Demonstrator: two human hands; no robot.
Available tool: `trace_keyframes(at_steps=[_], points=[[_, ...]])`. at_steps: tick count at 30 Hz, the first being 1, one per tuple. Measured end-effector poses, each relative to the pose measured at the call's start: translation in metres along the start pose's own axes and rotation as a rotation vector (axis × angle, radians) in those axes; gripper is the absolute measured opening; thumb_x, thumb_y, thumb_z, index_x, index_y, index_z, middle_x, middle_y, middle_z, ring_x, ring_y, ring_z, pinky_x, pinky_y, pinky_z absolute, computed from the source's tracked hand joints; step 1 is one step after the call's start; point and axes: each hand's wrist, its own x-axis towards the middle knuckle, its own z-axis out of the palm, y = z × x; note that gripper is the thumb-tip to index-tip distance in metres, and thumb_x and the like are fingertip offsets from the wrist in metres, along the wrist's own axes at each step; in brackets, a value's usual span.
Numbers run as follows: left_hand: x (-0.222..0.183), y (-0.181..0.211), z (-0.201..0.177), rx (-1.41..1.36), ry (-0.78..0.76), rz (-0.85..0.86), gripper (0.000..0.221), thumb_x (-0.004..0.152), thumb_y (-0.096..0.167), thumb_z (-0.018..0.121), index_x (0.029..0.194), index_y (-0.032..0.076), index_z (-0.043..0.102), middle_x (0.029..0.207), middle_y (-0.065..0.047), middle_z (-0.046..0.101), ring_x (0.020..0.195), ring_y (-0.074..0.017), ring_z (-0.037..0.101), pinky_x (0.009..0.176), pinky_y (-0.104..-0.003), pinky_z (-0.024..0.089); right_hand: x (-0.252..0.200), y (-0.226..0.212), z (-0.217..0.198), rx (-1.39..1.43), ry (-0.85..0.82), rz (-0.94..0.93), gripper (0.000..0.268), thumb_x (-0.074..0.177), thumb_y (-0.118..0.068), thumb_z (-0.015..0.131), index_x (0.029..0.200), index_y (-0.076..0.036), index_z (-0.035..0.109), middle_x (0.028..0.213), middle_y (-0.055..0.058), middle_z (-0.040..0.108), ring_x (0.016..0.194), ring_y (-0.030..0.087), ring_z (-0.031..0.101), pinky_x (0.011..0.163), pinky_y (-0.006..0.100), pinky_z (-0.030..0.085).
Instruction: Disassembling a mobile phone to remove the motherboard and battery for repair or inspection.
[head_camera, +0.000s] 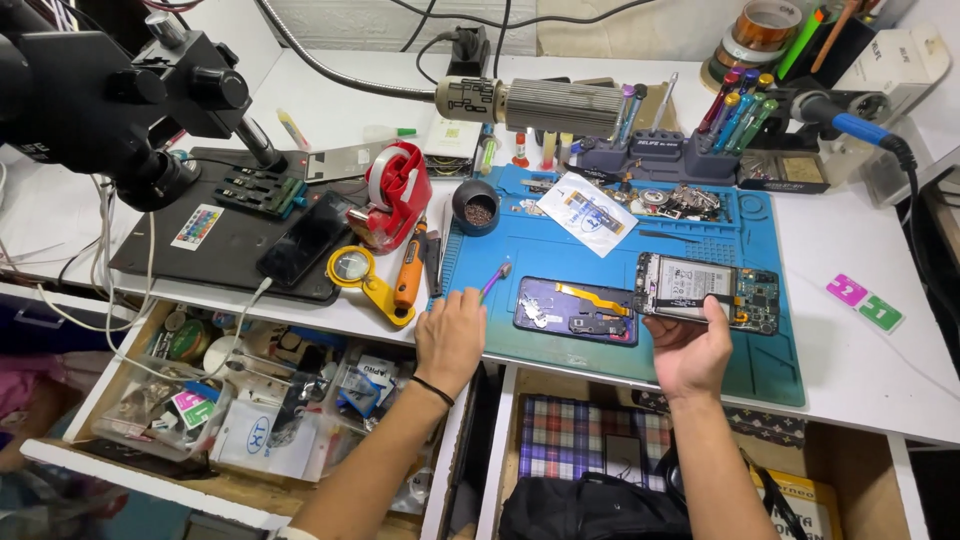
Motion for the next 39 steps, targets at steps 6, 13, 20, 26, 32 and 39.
trace_keyframes(at_steps=[6,13,20,26,32,39], points=[[0.003,-0.001,-0.004,0.067,0.128,0.117,0.016,0.087,0.026,0.072,0.084,0.011,0.069,0.088,-0.005,0.056,0.077,-0.0300,0.066,0.058,-0.043,0.054,0.001,0.001,-0.002,0.007,0.002,-0.007,0.035,0.101,-0.040,0.053,0.108,-0.008,0.066,0.095,0.015,0.076,0.075,0.028,0.078,0.073,0.040,0.070],[0.010,-0.017,0.015,0.060,0.112,0.104,0.021,0.090,0.034,0.067,0.105,0.021,0.072,0.076,0.001,0.061,0.069,-0.0236,0.070,0.056,-0.039,0.056,-0.005,-0.004,0.010,0.050,0.026,-0.001,0.035,0.100,-0.039,0.054,0.106,-0.006,0.066,0.094,0.017,0.075,0.074,0.030,0.077,0.072,0.041,0.069],[0.013,-0.013,0.002,0.052,0.096,0.081,0.021,0.090,0.032,0.068,0.106,0.020,0.075,0.079,-0.001,0.064,0.070,-0.0220,0.072,0.058,-0.036,0.058,-0.005,-0.005,0.009,0.066,0.029,0.011,0.037,0.099,-0.039,0.055,0.107,-0.005,0.067,0.096,0.019,0.076,0.076,0.032,0.077,0.071,0.042,0.069],[0.015,-0.013,0.002,0.046,0.066,0.072,0.024,0.091,0.033,0.068,0.109,0.019,0.076,0.081,0.000,0.066,0.072,-0.0207,0.072,0.059,-0.035,0.058,0.000,-0.001,0.001,0.065,0.034,0.015,0.038,0.098,-0.040,0.054,0.109,-0.006,0.068,0.099,0.019,0.075,0.078,0.032,0.077,0.072,0.042,0.069],[0.016,-0.015,-0.002,0.026,0.052,0.068,0.024,0.092,0.031,0.068,0.111,0.020,0.076,0.081,0.000,0.067,0.074,-0.0203,0.073,0.061,-0.034,0.059,0.003,0.002,-0.004,0.076,0.024,0.024,0.038,0.099,-0.039,0.054,0.110,-0.005,0.068,0.100,0.020,0.075,0.077,0.032,0.077,0.071,0.041,0.069],[0.018,-0.012,-0.009,0.022,0.038,0.056,0.025,0.091,0.034,0.070,0.111,0.020,0.076,0.082,0.000,0.068,0.075,-0.0194,0.073,0.061,-0.034,0.059,0.004,0.003,-0.005,0.061,0.020,0.018,0.039,0.099,-0.039,0.053,0.111,-0.006,0.068,0.101,0.019,0.075,0.078,0.033,0.077,0.071,0.041,0.069]])
